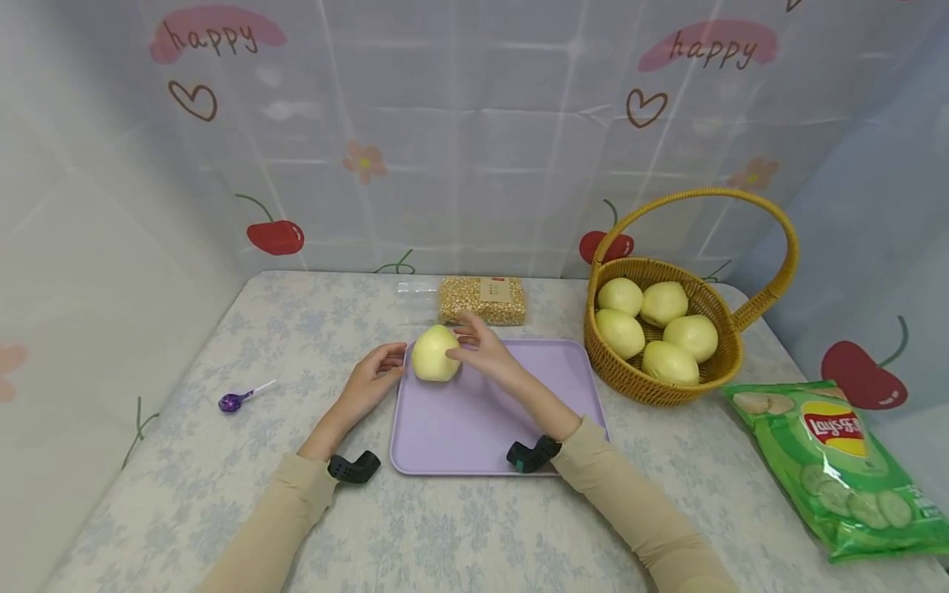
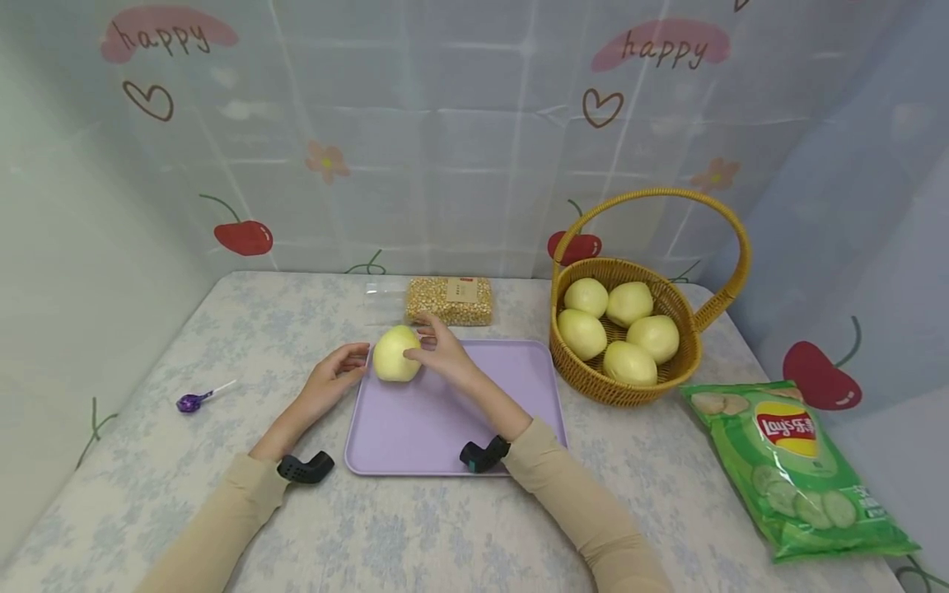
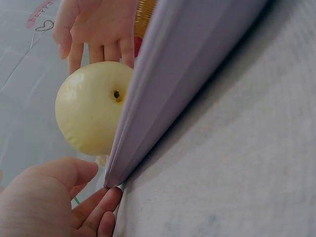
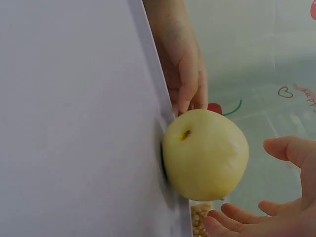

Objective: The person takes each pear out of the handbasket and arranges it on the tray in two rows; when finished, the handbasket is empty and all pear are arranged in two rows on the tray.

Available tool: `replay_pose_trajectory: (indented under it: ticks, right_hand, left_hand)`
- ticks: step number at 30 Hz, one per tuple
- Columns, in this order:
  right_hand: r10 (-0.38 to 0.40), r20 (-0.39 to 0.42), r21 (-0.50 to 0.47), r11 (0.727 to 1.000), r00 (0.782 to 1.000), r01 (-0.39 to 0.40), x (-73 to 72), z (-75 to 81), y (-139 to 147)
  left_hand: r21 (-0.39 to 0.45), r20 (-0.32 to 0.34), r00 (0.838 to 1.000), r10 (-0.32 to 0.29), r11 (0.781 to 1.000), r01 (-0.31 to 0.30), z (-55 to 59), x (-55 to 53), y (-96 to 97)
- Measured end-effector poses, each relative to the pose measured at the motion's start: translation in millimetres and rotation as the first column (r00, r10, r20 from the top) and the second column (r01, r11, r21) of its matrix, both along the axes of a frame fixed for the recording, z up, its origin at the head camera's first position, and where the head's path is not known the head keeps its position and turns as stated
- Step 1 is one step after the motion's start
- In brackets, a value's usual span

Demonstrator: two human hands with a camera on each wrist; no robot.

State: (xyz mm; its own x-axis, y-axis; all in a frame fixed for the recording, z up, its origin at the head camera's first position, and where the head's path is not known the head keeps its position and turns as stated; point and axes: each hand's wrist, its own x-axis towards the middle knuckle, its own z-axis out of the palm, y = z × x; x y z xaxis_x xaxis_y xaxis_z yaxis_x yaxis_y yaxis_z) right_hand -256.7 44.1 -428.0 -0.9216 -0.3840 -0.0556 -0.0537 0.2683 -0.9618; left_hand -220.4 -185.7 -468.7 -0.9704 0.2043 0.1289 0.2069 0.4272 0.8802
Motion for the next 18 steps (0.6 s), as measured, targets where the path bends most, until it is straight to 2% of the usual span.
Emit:
replay_pose_trajectory:
  ticks: [4,6,14,18]
  right_hand:
    - [-0.018,-0.008,-0.002,1.0,1.0,0.018,-2.6,10.7,14]
    - [-0.035,-0.024,-0.004,0.999,0.999,0.035,-4.3,16.0,22]
    - [-0.072,-0.134,-0.035,0.997,0.988,0.068,-3.6,38.0,73]
    - [-0.098,-0.143,-0.043,0.995,0.985,0.092,0.7,48.2,106]
  left_hand:
    - [0.0,-0.004,1.0,-0.001,1.0,0.001,-16.5,-8.4,-4.8]
    - [-0.01,-0.014,1.0,0.004,1.0,-0.004,-20.3,-10.3,-6.2]
    - [-0.031,-0.091,0.996,0.007,0.999,-0.01,-24.8,-10.1,-6.4]
    - [-0.016,-0.037,0.999,0.011,1.0,-0.012,-22.3,-9.4,-6.5]
